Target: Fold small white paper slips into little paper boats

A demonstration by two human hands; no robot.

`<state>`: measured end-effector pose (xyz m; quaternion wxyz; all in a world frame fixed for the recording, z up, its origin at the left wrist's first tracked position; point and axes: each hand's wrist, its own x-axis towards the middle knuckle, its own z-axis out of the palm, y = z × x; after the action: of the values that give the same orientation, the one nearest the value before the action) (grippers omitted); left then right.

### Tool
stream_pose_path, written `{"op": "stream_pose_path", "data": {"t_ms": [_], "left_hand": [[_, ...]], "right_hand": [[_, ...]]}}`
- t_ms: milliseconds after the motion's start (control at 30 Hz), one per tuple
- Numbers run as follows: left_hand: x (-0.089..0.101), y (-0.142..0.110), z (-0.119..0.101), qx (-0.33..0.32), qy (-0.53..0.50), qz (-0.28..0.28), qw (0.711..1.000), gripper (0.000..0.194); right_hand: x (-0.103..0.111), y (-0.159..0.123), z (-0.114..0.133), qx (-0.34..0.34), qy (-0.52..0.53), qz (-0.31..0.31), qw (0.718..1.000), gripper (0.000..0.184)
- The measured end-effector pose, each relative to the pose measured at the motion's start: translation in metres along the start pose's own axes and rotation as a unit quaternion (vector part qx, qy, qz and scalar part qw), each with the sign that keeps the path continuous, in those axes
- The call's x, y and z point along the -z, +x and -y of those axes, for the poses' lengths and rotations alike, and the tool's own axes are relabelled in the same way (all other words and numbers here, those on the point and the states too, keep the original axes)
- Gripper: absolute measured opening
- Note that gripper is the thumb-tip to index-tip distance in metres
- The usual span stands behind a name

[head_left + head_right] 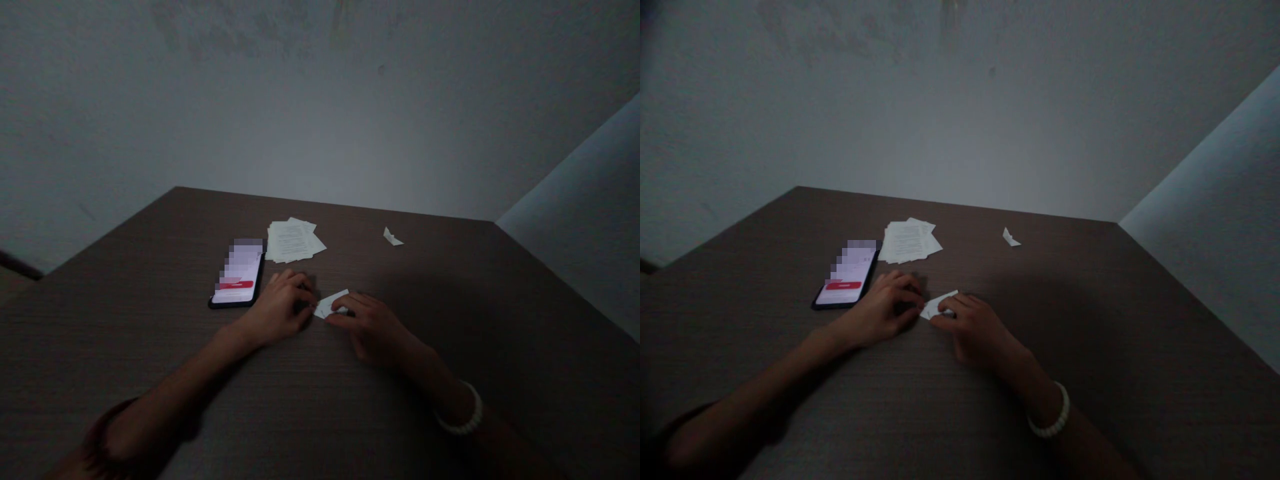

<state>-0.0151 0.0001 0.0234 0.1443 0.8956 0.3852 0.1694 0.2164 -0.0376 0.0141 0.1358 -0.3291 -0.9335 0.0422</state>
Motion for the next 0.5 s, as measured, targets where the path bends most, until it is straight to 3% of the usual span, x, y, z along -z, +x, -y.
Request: {"op": "stream_pose_path", "data": {"t_ms": [233, 500], "left_hand": [[0.0005, 0.0004, -0.0038, 0.01, -0.004, 0.001, 1.0, 0.016], [-0.0034, 0.0015, 0.002, 0.013, 0.001, -0.015, 1.0, 0.01]], "right_hand": [[0.0027, -0.0001, -0.0014, 0.011, 0.016, -0.022, 1.0, 0.047], [-0.005, 0.0004, -0.0018, 0.01, 0.165, -0.092, 0.982, 0.048]]}}
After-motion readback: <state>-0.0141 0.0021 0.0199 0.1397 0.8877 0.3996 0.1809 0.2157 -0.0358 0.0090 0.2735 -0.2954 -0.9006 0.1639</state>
